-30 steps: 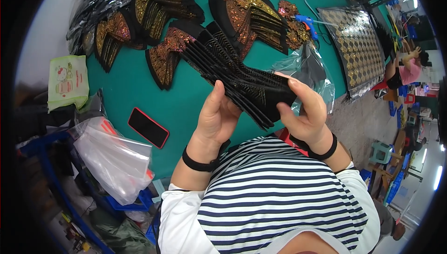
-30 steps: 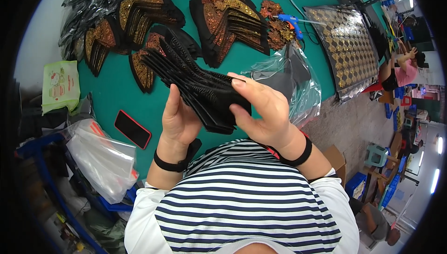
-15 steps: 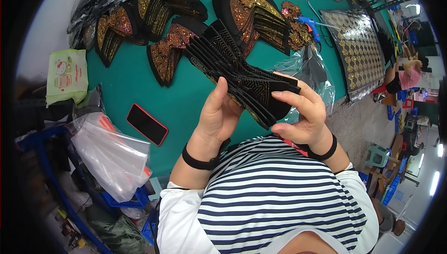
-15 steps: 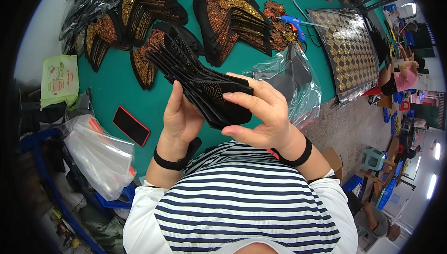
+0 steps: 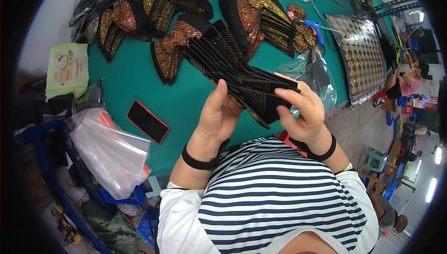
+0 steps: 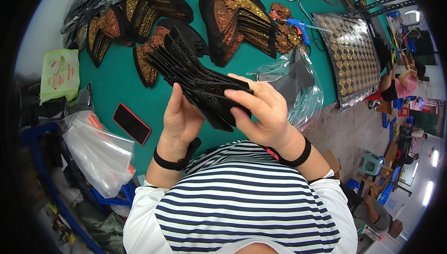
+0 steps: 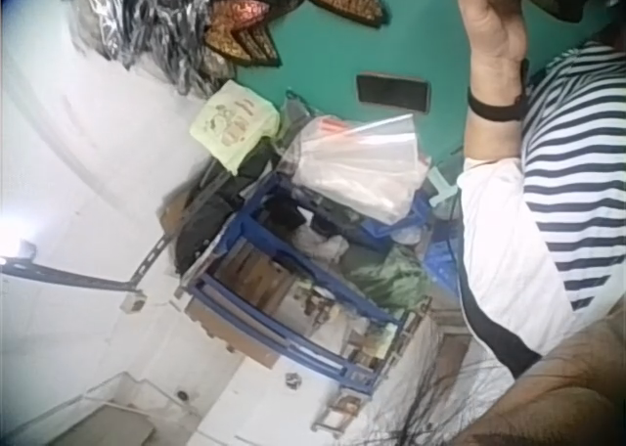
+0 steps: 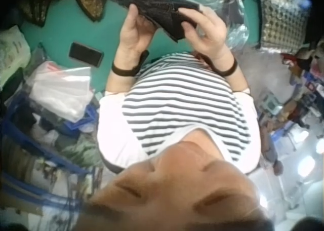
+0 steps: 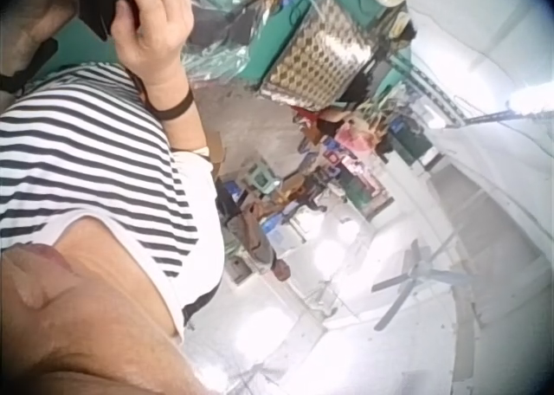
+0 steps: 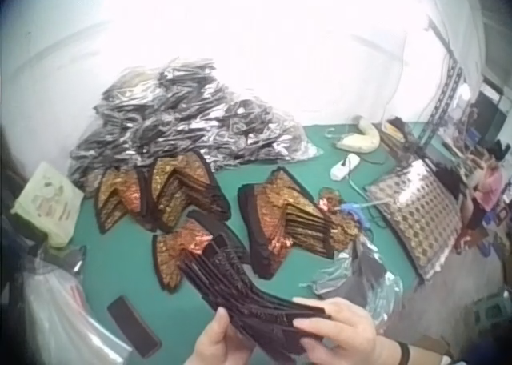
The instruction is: Packing decorative shoe uppers into plastic bags for storage or transport in a workshop setting.
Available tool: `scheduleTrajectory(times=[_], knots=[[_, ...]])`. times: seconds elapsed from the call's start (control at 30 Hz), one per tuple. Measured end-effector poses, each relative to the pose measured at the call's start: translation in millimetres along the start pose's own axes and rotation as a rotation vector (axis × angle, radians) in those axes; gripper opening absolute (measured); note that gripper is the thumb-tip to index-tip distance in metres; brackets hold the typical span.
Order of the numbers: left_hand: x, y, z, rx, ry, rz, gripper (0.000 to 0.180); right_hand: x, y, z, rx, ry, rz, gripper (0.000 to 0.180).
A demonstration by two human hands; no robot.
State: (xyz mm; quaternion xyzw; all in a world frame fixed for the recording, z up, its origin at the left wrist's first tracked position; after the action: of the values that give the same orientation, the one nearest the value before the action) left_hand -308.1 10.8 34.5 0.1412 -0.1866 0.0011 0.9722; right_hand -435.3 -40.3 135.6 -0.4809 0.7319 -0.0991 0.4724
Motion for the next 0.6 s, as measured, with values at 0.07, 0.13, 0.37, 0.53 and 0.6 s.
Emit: scheduleTrajectory(times=[0.07, 0.13, 0.37, 0.53, 0.6], knots=[[5, 3, -6, 0.019, -0.003, 0.021, 0.052, 3, -1, 5, 0.114, -0.050, -0.007, 0.042], [13, 8, -10, -0.018, -0.033, 0.074, 0.055, 7, -5, 16, 0.100, -0.091, -0.030, 0.045], [52, 33, -67, 0.250, -0.028, 0.312, 0.055, 11, -26, 90, -0.088, -0.273, -0.002, 0.057], [86, 56, -112, 0.427, 0.023, 0.486, 0.047, 29, -52, 143, -0.349, -0.659, 0.267, 0.057], [96, 63, -123, 0.479, 0.033, 0.542, 0.049, 65, -62, 169, -0.363, -0.698, 0.503, 0.046]])
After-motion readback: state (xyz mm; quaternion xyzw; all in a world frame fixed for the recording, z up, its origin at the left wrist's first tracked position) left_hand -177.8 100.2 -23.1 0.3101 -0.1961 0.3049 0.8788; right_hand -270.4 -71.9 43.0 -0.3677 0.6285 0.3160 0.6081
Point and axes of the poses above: each hand's wrist, its own y-axis away from the middle knuckle, its own z-axis out of the palm, x = y × z, the point moved 6 cm from there along -y, towards the middle knuckle, and after that the axes turned 6 degrees about x, right-handed, at the moved point
